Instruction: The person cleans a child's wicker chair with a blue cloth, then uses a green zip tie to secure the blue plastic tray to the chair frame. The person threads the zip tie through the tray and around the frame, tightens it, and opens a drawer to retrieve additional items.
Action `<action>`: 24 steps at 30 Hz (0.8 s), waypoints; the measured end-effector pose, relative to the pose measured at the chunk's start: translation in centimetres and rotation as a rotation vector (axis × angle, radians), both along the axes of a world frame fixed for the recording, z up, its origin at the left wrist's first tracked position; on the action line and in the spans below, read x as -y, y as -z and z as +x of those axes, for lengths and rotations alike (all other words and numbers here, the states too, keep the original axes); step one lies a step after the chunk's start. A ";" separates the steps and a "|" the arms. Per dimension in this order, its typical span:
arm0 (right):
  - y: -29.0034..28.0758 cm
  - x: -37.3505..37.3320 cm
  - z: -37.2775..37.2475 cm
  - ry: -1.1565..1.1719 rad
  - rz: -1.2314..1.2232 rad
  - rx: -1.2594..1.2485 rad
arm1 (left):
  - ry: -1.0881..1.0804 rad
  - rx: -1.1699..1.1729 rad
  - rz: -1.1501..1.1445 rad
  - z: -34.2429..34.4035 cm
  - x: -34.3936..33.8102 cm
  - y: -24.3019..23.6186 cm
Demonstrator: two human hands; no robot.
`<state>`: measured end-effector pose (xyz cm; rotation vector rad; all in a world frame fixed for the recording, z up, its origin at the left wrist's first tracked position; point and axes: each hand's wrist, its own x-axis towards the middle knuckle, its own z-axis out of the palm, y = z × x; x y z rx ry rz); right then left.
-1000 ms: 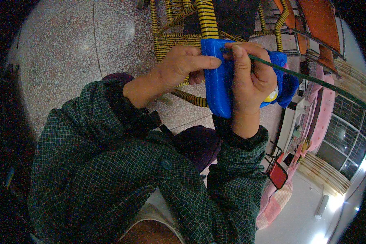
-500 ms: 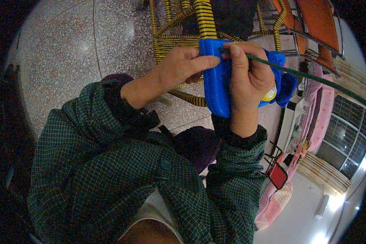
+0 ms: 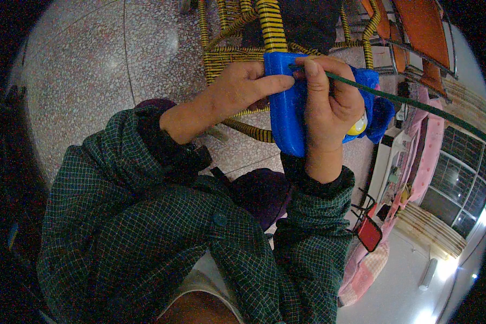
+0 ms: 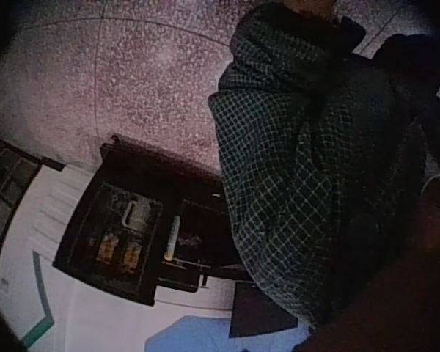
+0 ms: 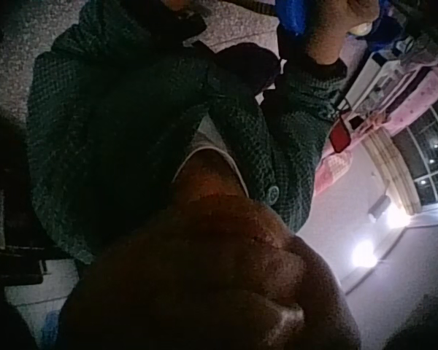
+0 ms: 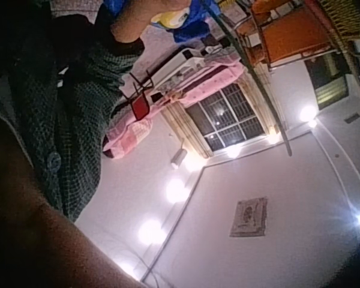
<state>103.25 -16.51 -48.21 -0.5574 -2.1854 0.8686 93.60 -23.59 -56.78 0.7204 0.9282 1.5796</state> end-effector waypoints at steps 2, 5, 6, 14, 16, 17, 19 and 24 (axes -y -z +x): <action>0.0 -0.1 0.0 -0.007 0.005 -0.005 | 0.025 0.024 0.012 0.0 -0.1 0.1; 0.1 -0.2 -0.1 -0.019 0.010 -0.017 | 0.068 0.056 0.006 -0.2 -0.1 0.1; 0.1 -0.2 -0.1 -0.018 0.001 -0.020 | 0.081 0.057 -0.006 -0.3 -0.1 0.1; 0.0 0.0 -0.2 0.001 -0.003 -0.002 | 0.069 0.102 -0.034 -0.8 0.1 -0.3; 0.0 0.0 -0.2 0.003 -0.002 0.000 | 0.064 0.132 -0.032 -0.8 0.1 -0.4; 0.0 0.0 -0.2 -0.002 0.006 -0.002 | 0.059 0.142 -0.036 -0.7 0.1 -0.4; 0.0 0.0 -0.2 -0.008 0.022 0.009 | 0.052 0.151 -0.039 -0.6 0.0 -0.3; 0.0 -0.1 -0.1 -0.009 0.012 0.001 | 0.058 0.150 -0.034 -0.1 -0.1 0.1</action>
